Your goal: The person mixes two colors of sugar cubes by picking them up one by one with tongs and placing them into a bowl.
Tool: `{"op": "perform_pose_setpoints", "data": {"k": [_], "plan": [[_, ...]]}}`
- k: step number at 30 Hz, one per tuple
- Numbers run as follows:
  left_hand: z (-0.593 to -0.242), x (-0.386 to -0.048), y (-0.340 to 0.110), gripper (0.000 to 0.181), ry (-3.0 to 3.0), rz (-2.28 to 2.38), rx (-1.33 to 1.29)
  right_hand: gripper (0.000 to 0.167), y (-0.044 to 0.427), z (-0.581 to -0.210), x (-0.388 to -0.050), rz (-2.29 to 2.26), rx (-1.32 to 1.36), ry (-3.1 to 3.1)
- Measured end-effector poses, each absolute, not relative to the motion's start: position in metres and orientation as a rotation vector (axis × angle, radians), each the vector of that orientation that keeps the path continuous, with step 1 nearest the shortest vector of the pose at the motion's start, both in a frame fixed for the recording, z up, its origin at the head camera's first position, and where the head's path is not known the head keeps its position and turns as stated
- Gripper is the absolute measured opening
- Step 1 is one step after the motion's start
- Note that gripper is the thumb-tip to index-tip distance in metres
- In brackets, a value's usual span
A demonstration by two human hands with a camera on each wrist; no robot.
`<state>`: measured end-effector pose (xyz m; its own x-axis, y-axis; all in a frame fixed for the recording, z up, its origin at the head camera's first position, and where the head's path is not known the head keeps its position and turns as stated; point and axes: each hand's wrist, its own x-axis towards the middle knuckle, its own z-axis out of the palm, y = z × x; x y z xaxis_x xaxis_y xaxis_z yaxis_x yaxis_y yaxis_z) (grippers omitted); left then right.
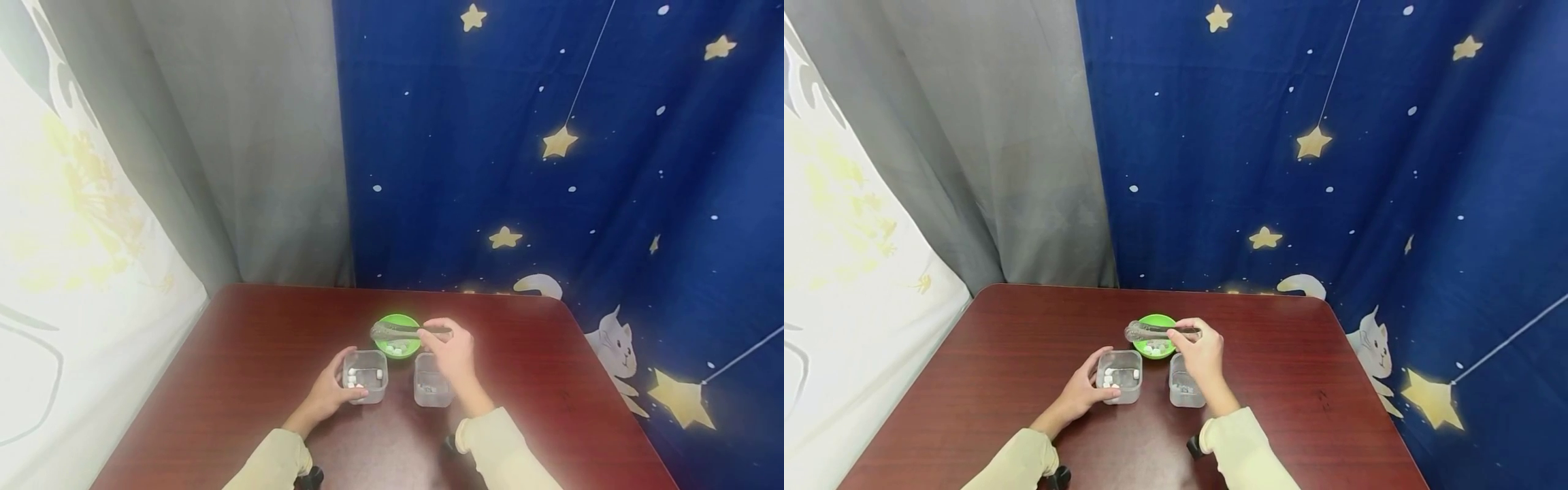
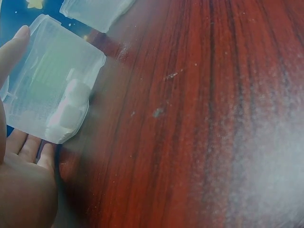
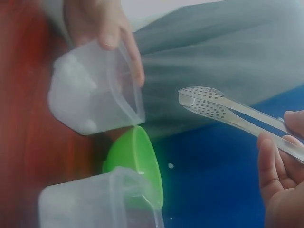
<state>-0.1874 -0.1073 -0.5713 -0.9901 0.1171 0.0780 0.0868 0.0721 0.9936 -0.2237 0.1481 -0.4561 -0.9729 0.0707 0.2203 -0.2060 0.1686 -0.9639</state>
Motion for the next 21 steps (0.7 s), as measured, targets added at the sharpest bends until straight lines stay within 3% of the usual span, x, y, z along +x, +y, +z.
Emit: {"op": "perform_pose_setpoints", "data": {"k": [21], "plan": [[-0.572,-0.188,-0.107,0.095,2.312,2.096,0.221,0.021,0.169,-0.433,-0.233,1.893,0.147,-2.069]]}}
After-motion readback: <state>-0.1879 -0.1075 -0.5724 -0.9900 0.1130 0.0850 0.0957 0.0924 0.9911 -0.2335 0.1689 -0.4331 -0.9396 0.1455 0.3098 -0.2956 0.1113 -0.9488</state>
